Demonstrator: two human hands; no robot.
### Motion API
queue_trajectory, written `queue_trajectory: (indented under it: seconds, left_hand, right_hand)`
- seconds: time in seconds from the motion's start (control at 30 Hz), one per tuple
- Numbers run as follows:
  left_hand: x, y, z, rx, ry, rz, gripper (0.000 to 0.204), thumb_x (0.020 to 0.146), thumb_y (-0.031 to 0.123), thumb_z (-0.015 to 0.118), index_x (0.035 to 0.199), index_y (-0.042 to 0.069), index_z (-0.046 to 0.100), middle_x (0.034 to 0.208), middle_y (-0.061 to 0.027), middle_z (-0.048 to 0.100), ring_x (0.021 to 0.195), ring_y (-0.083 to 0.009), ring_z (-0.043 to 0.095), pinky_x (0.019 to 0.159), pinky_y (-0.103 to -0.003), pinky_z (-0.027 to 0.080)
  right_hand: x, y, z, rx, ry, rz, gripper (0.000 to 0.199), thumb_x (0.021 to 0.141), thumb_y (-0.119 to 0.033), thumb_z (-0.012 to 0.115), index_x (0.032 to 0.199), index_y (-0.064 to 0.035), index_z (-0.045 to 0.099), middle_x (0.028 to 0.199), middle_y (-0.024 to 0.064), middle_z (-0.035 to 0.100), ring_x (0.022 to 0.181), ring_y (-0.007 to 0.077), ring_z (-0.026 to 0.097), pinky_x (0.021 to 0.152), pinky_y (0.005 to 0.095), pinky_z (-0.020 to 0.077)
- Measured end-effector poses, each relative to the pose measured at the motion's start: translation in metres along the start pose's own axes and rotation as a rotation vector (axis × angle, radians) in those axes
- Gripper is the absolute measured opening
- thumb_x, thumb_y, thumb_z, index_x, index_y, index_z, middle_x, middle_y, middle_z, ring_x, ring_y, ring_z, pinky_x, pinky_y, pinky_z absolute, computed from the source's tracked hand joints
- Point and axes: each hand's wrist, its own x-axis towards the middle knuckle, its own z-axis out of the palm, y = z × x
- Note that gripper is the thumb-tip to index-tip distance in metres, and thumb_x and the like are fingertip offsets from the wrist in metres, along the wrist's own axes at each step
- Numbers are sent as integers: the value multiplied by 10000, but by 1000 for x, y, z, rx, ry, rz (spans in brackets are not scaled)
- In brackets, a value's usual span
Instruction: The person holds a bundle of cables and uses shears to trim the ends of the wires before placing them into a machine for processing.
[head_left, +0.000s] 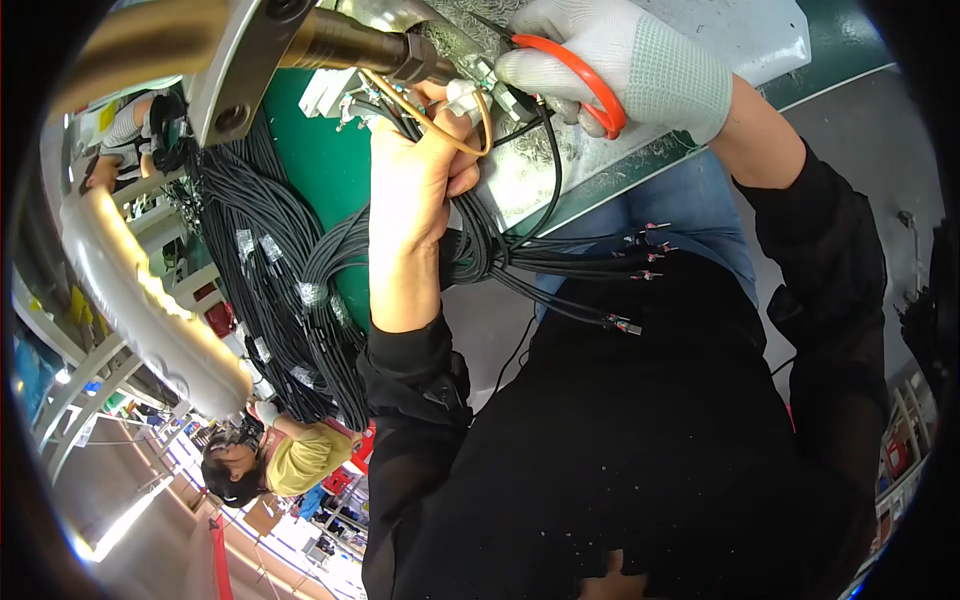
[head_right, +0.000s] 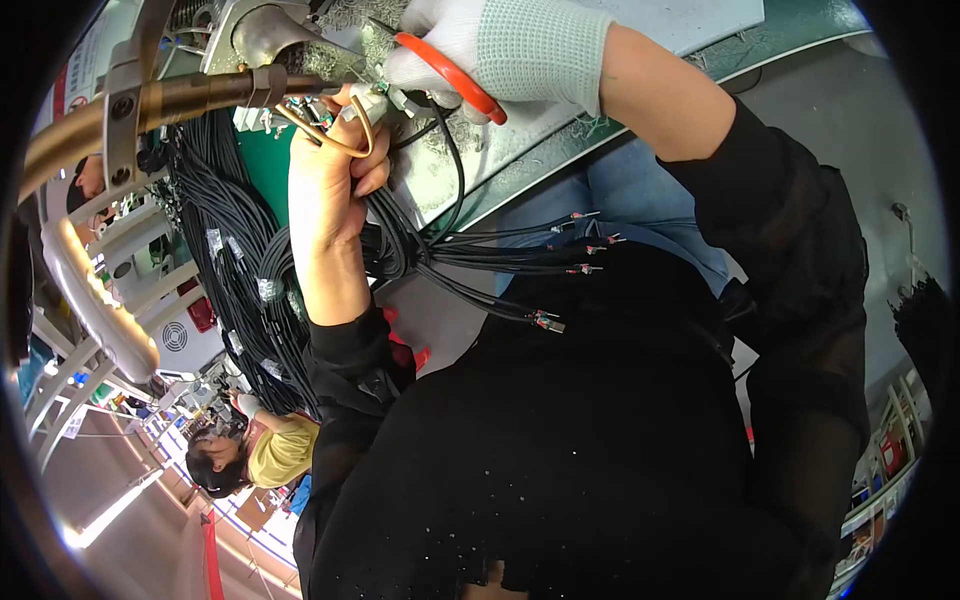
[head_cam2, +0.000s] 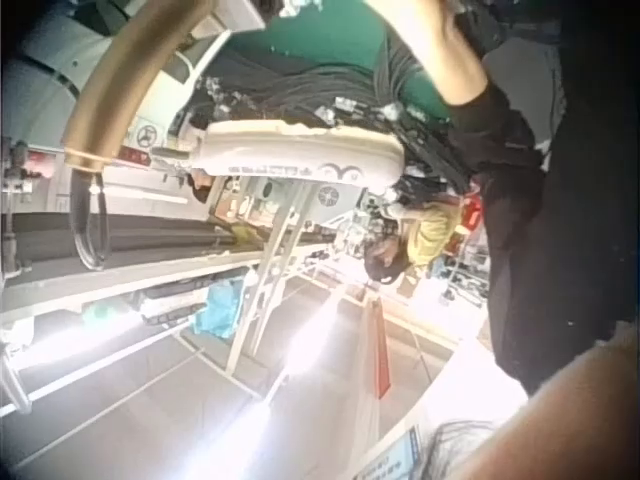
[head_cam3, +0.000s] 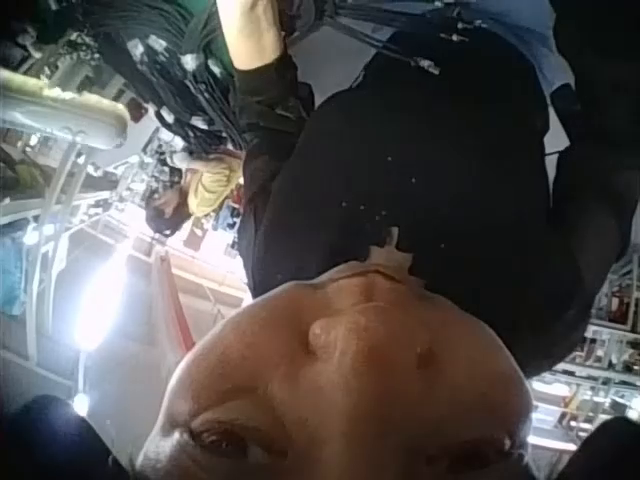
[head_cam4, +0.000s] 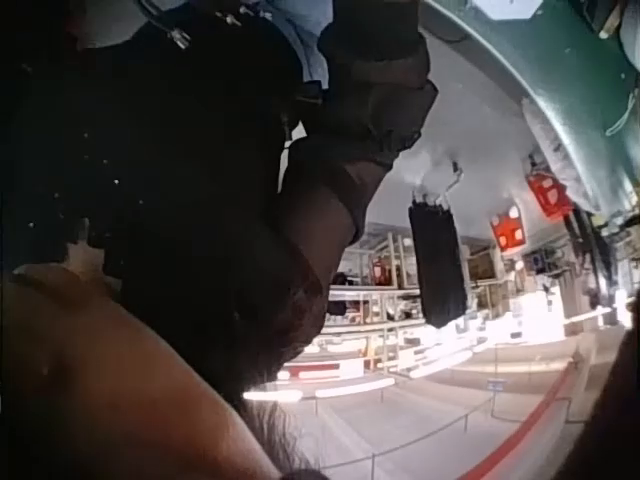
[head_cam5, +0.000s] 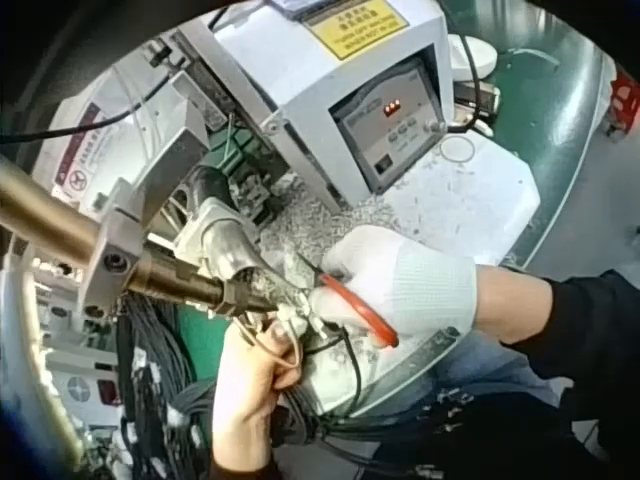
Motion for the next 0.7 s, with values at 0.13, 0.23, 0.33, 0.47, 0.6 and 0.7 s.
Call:
queue_trajectory:
  seconds: [0.13, 0.23, 0.33, 0.47, 0.6, 0.7]
  left_hand:
    - [2, -1, -11, 95, 15, 43, 163, 881, 125, 630, 941, -4, 551, 622, 11, 462, 436, -44, 344, 372, -202, 257]
    - [6, 0, -13, 163, -63, 84, 288, 886, 244, 682, 1020, 17, 565, 672, 12, 472, 454, -43, 337, 368, -192, 234]
    - [6, 4, -7, 167, -12, 47, 141, 861, 80, 636, 773, 8, 552, 574, 13, 471, 427, -52, 387, 374, -215, 300]
    - [1, 4, -4, 284, 52, 92, 202, 862, 139, 676, 740, 29, 558, 570, 24, 489, 436, -47, 397, 384, -209, 300]
    - [-2, -1, -7, 382, 52, 145, 348, 865, 329, 708, 888, 38, 517, 596, 27, 435, 420, -48, 341, 362, -200, 232]
    - [-4, 2, 3, 382, 95, 139, 370, 859, 351, 711, 881, 43, 506, 597, 28, 432, 419, -49, 340, 364, -200, 227]
  right_hand:
    - [41, -22, -20, 516, -550, 1265, 195, 862, -173, 575, 725, -36, 587, 493, 77, 467, 448, 219, 538, 446, 307, 399]
    - [29, -13, -21, 495, -553, 1114, 173, 858, -174, 570, 738, -50, 569, 501, 70, 453, 460, 226, 539, 454, 306, 401]
    - [16, 2, -15, 315, -463, 657, 170, 853, -179, 567, 733, -59, 549, 506, 67, 449, 464, 229, 538, 458, 306, 401]
    - [4, 10, -4, -83, -252, -124, 190, 844, -196, 568, 711, -66, 526, 516, 74, 456, 465, 239, 535, 461, 317, 400]
    - [-1, 10, -3, -33, -273, -1, 193, 831, -217, 571, 711, -76, 519, 540, 90, 460, 483, 269, 531, 471, 343, 401]
    - [-3, 11, -4, 302, -320, 337, 190, 823, -225, 569, 710, -82, 516, 557, 103, 463, 499, 288, 530, 480, 358, 405]
